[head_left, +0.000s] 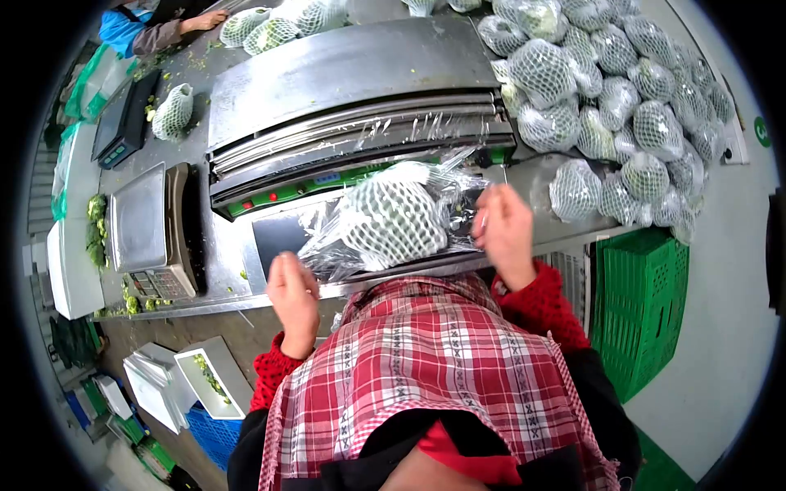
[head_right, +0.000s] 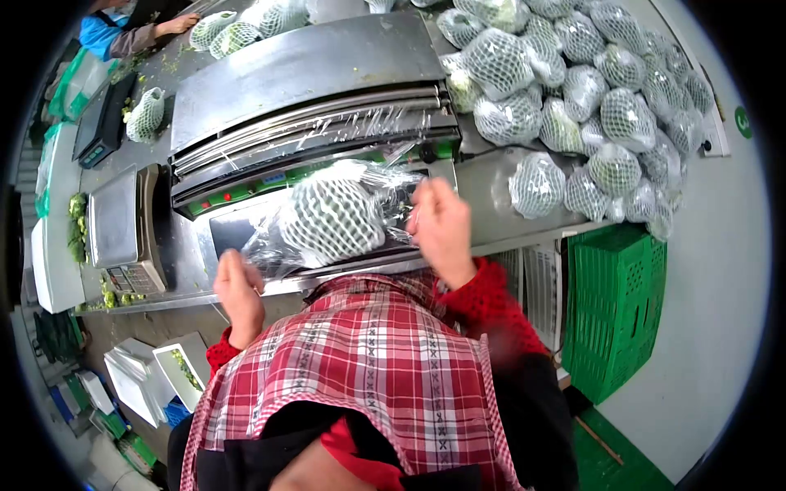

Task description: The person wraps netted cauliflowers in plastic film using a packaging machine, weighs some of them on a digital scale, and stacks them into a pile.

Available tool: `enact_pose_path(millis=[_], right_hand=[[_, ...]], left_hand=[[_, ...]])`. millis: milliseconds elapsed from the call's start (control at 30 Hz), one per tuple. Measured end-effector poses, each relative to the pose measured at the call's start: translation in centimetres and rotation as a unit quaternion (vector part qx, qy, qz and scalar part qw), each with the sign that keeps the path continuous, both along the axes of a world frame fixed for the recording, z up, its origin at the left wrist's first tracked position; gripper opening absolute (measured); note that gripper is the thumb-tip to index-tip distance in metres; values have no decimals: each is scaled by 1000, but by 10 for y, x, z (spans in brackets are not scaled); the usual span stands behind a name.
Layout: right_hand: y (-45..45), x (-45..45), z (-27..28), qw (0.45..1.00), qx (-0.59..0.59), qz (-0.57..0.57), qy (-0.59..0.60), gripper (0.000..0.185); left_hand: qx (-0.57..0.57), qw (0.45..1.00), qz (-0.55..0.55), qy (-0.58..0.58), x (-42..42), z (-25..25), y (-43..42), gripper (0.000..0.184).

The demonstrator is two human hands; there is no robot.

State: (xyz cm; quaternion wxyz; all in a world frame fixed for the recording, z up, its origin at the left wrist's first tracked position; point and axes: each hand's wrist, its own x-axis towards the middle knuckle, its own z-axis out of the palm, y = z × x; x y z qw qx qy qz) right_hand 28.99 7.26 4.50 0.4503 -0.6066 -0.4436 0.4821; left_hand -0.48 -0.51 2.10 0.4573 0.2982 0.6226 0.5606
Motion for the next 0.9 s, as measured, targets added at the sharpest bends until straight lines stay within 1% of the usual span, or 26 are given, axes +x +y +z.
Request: enact_pose_path(millis=[33, 67, 100, 133, 167, 200, 233, 267, 300, 333, 367, 400, 433, 467, 500, 567, 600, 633, 667, 700, 733, 767, 800, 833, 867, 900], right_hand=[[0, 10, 13, 999, -24, -19, 16, 27], [-12, 29, 16, 998, -45, -6, -46, 30], [-33, 46, 15, 990, -133, 7, -40, 31], [-54, 61, 11, 974, -222, 21, -30, 32], [-73, 76, -8, 958, -286, 32, 4, 36], [-92, 88, -44, 935, -352, 36, 32, 37], [-107, 85, -79, 932, -353, 88, 4, 34], [-115, 79, -110, 926, -348, 145, -24, 32], [-117, 62, -135, 927, -285, 218, -107, 28], [-113, 44, -152, 914, -216, 287, -191, 27], [-109, 27, -157, 915, -163, 330, -165, 27], [-106, 14, -160, 912, -108, 370, -140, 28], [-110, 2, -139, 951, -120, 278, -62, 30], [-104, 1, -118, 958, -110, 265, 14, 30], [-94, -2, -87, 958, -101, 252, 92, 32], [-85, -3, -67, 938, -111, 293, 150, 31], [-80, -3, -58, 927, -120, 315, 167, 30], [-75, -2, -49, 917, -138, 329, 181, 30], [-69, -2, -42, 905, -157, 343, 197, 29], [-64, -2, -34, 892, -185, 351, 217, 29], [-60, -1, -26, 880, -213, 349, 242, 28], [-56, -1, -20, 868, -239, 345, 266, 28], [-51, -2, -16, 858, -259, 331, 294, 27], [-44, -7, -16, 850, -274, 313, 322, 27], [-41, -11, -14, 841, -288, 296, 349, 26], [-38, -15, -14, 835, -303, 270, 370, 26]], left_hand=[[-32, 999, 11, 27, -6, 10, -10, 22], [-66, 996, 20, 53, -11, 19, -20, 25], [-99, 992, 29, 78, -17, 28, -30, 30], [-180, 983, 14, 8, -18, 36, -40, 29], [-287, 956, -40, 46, -30, -1, -52, 31], [-375, 908, -102, 155, -24, -37, -57, 29], [-295, 919, -192, 176, -9, -83, -69, 24], [-297, 906, -264, 143, -1, -151, -81, 28], [-221, 848, -405, 258, 29, -129, -55, 34], [-220, 884, -347, 224, 51, -124, -55, 39], [-153, 874, -366, 281, 56, -130, -61, 42], [-155, 877, -370, 265, 62, -128, -61, 35], [-51, 915, -333, 220, 67, -124, -57, 29], [56, 939, -292, 173, 69, -119, -50, 23], [118, 912, -320, 227, 78, -79, -29, 15], [266, 912, -227, 215, 104, -37, 11, 19], [329, 905, -142, 230, 120, 9, 39, 17], [399, 862, -237, 204, 113, 36, 54, 18], [456, 805, -347, 156, 107, 62, 67, 20], [486, 739, -455, 101, 101, 89, 80, 24], [387, 748, -539, -16, 95, 96, 68, 31], [362, 751, -547, -69, 83, 107, 62, 41], [377, 748, -544, 52, 68, 120, 53, 61], [225, 744, -627, 61, 51, 138, 44, 92], [203, 797, -562, 92, 52, 133, 24, 92], [148, 830, -532, 80, 49, 133, 16, 90]])
